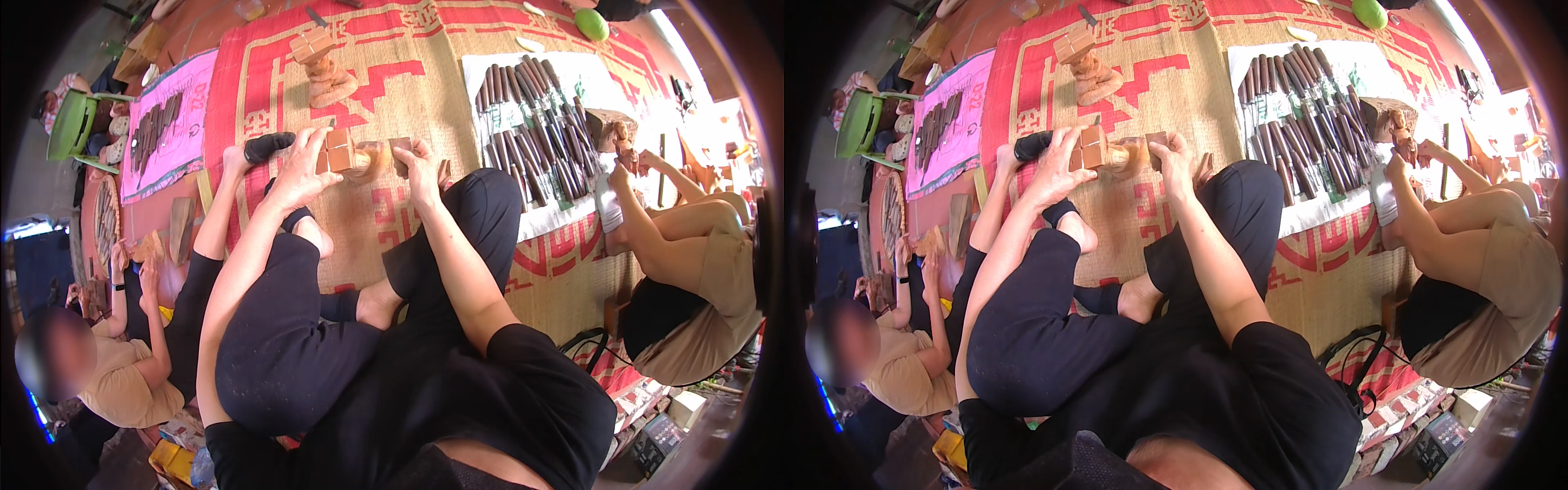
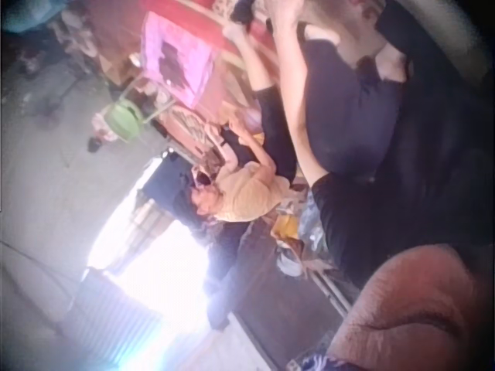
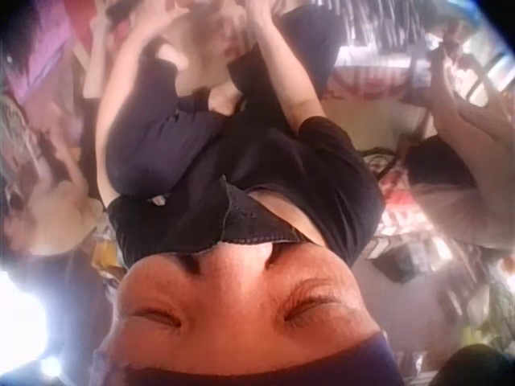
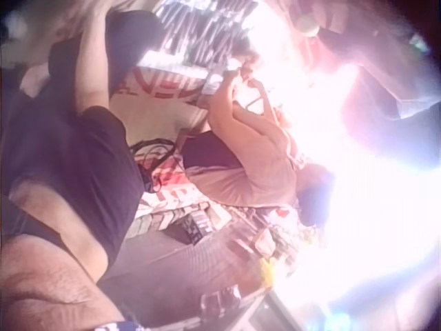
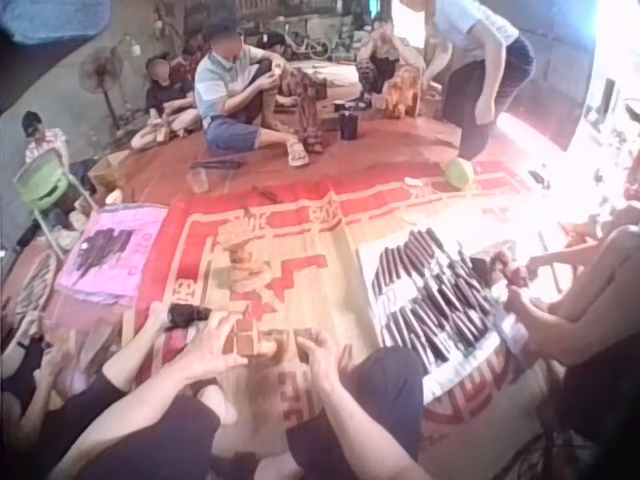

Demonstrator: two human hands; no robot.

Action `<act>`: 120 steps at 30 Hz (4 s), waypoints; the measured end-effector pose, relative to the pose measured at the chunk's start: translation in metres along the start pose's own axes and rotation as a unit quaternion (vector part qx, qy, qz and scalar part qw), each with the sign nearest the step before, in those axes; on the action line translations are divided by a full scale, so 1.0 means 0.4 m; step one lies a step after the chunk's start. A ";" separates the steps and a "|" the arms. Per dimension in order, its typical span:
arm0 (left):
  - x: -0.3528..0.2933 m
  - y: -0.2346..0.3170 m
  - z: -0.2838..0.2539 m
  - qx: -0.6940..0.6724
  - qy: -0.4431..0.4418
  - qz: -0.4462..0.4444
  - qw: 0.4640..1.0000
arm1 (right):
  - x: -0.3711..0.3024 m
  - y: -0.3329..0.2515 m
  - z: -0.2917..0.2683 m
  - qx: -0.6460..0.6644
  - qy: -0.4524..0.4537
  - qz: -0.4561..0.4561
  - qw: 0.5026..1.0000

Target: The person sits on a mat and carves a small wooden block using a knife. They rotate the block frequently to shape different sides and occasionally wipe the surface with a cloth. Other people in the background are also carving similar wooden items.

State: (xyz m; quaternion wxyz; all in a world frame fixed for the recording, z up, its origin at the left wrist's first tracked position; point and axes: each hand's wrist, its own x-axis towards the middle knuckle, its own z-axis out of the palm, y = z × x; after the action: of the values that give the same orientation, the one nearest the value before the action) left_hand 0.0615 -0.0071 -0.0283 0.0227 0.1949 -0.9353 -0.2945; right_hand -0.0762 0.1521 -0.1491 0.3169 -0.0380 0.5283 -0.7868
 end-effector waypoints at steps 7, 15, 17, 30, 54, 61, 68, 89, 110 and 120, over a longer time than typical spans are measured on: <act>-0.015 -0.009 -0.019 -0.006 -0.020 0.008 1.000 | -0.010 0.018 0.022 -0.002 -0.033 0.012 0.999; -0.005 0.027 0.004 0.028 -0.050 0.040 0.998 | -0.058 0.062 0.077 0.016 -0.107 0.055 0.993; 0.001 0.029 0.008 0.042 -0.049 0.046 0.997 | -0.046 0.059 0.067 0.016 -0.066 0.088 0.994; 0.000 0.032 0.009 0.031 -0.038 0.078 0.996 | -0.022 0.077 0.061 0.078 -0.073 0.100 0.989; -0.002 0.048 0.005 0.044 -0.037 0.052 0.997 | 0.009 0.084 0.067 0.099 -0.048 0.071 0.991; 0.012 0.055 0.013 0.030 -0.040 0.075 0.996 | 0.061 0.127 0.005 0.015 -0.035 0.092 0.995; 0.004 0.055 0.016 0.015 -0.041 0.053 0.998 | 0.000 0.076 0.058 0.051 -0.060 0.068 0.995; 0.005 0.031 0.022 0.039 -0.040 0.055 0.997 | -0.001 0.070 0.066 0.090 -0.028 0.064 0.993; -0.006 -0.006 0.072 0.048 -0.018 0.053 0.997 | -0.021 0.058 0.021 -0.245 -0.007 -0.091 0.965; 0.021 -0.008 0.062 0.076 0.004 0.063 0.995 | -0.054 0.123 0.004 -0.648 -0.078 -0.286 0.702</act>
State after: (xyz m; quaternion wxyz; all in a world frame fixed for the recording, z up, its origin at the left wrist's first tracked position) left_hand 0.0511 0.0007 -0.0512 0.0303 0.1384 -0.9652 -0.2198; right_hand -0.0358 0.1507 -0.1844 0.0137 -0.4443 0.8449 -0.2975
